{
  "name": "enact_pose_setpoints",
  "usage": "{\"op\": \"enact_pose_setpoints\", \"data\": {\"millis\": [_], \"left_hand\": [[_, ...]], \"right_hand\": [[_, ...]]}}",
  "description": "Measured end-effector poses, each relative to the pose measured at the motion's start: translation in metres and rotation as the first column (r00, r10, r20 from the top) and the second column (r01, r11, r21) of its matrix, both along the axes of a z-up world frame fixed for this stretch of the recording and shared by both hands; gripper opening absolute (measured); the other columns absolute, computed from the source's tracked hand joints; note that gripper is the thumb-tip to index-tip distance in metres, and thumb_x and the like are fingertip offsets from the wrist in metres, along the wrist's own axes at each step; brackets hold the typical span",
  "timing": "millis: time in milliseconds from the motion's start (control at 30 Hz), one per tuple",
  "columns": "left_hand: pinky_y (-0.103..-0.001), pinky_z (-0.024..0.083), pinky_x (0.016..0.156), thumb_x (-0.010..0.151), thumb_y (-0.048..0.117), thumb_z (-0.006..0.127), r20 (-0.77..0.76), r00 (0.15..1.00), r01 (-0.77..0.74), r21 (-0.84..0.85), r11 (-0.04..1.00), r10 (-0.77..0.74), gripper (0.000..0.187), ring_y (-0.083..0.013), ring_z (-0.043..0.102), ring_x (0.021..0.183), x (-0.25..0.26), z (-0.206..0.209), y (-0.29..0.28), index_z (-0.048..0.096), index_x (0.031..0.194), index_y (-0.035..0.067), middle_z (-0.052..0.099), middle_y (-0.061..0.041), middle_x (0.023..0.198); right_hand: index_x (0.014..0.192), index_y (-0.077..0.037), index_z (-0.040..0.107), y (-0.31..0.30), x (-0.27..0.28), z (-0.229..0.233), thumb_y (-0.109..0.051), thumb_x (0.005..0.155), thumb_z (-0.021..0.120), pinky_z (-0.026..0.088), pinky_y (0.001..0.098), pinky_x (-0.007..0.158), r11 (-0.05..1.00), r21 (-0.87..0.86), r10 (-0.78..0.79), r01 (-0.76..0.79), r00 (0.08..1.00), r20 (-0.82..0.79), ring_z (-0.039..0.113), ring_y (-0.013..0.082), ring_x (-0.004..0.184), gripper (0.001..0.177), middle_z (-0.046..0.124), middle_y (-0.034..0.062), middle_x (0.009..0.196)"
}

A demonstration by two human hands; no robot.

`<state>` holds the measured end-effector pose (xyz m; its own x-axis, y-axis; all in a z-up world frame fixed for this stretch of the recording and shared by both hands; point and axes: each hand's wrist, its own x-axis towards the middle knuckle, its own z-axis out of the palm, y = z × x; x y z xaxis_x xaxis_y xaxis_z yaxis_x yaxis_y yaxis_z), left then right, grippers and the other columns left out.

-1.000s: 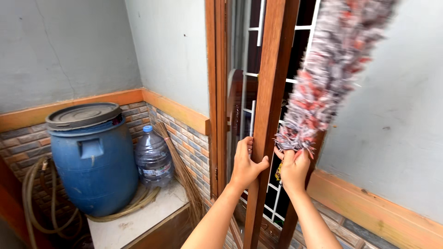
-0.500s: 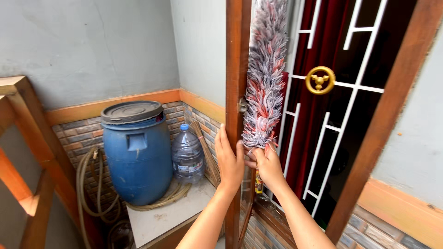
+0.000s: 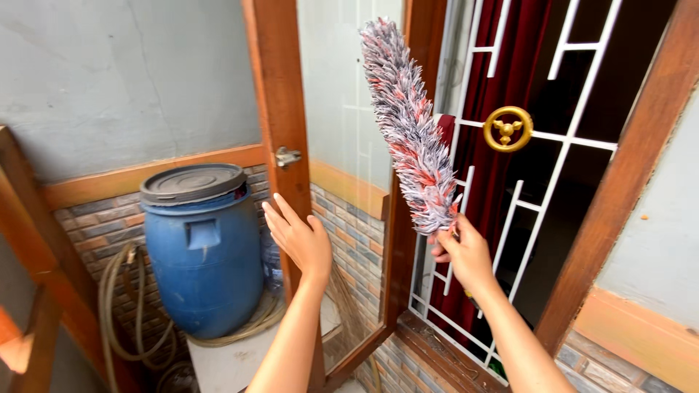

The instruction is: The person cleans a window and its frame using a microfiber duster, moving the duster across the glass panes, the wooden frame, and the metal security bars.

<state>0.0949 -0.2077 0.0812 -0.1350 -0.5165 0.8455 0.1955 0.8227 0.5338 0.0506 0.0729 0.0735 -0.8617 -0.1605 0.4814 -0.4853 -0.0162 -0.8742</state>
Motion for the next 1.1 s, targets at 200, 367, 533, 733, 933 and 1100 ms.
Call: {"op": "enact_pose_setpoints", "data": {"millis": [200,367,533,733,933,1100], "left_hand": [[-0.057,0.026,0.115,0.081,0.002,0.061,-0.091,0.995,0.029,-0.177,0.984,-0.046,0.062,-0.0485,0.030,0.142,-0.038,0.003,0.087,0.046,0.141,-0.002,0.033,-0.030,0.154],[-0.050,0.038,0.110,0.083,-0.002,0.055,0.030,0.882,0.470,-0.122,0.874,-0.470,0.044,-0.0441,0.044,0.133,-0.113,0.027,0.140,0.057,0.127,0.000,0.048,-0.026,0.144],[-0.047,0.039,0.108,0.089,0.006,0.058,0.079,0.791,0.612,-0.132,0.780,-0.607,0.041,-0.0409,0.046,0.130,-0.172,0.075,0.178,0.056,0.129,0.000,0.051,-0.021,0.141],[-0.039,0.047,0.099,0.097,0.022,0.061,0.024,0.447,0.890,0.089,0.447,-0.894,0.035,-0.0282,0.060,0.112,-0.242,0.122,0.191,0.063,0.124,0.000,0.066,-0.017,0.122],[-0.030,0.052,0.082,0.096,0.025,0.058,0.082,0.364,0.918,0.134,0.372,-0.928,0.030,-0.0135,0.066,0.088,-0.261,0.157,0.165,0.071,0.112,0.003,0.073,-0.007,0.093],[-0.031,0.051,0.065,0.096,0.025,0.056,0.097,0.271,0.930,0.229,0.286,-0.958,0.030,-0.0139,0.058,0.069,-0.260,0.184,0.154,0.072,0.110,0.004,0.065,-0.005,0.074]], "right_hand": [[0.124,-0.008,0.065,0.094,-0.027,0.055,-0.019,0.094,0.067,0.049,0.0331,0.062,0.816,0.226,-0.447,0.532,0.829,-0.336,0.057,0.0147,0.066,0.031,0.065,0.0115,0.077],[0.125,-0.005,0.062,0.156,-0.074,0.159,-0.023,0.102,0.066,0.051,0.0404,0.074,0.602,0.186,-0.570,0.777,0.581,-0.581,0.067,0.0288,0.079,0.030,0.066,0.0215,0.087],[0.136,-0.012,0.050,0.171,-0.145,0.250,-0.024,0.101,0.056,0.052,0.0467,0.081,0.690,0.209,-0.493,0.693,0.661,-0.565,0.071,0.0408,0.090,0.038,0.070,0.0225,0.098],[0.138,-0.013,0.054,0.177,-0.184,0.237,-0.022,0.095,0.062,0.051,0.0519,0.093,0.404,0.538,-0.544,0.740,0.667,-0.509,0.065,0.0484,0.107,0.044,0.070,0.0281,0.109],[0.128,-0.012,0.070,0.182,-0.144,0.309,-0.021,0.091,0.067,0.050,0.0487,0.095,0.445,0.233,-0.471,0.865,0.447,-0.760,0.066,0.0461,0.105,0.038,0.070,0.0275,0.109],[0.129,-0.005,0.065,0.155,-0.144,0.380,-0.019,0.097,0.066,0.051,0.0507,0.082,0.399,0.105,-0.547,0.911,0.328,-0.770,0.067,0.0468,0.092,0.034,0.068,0.0308,0.097]]}}
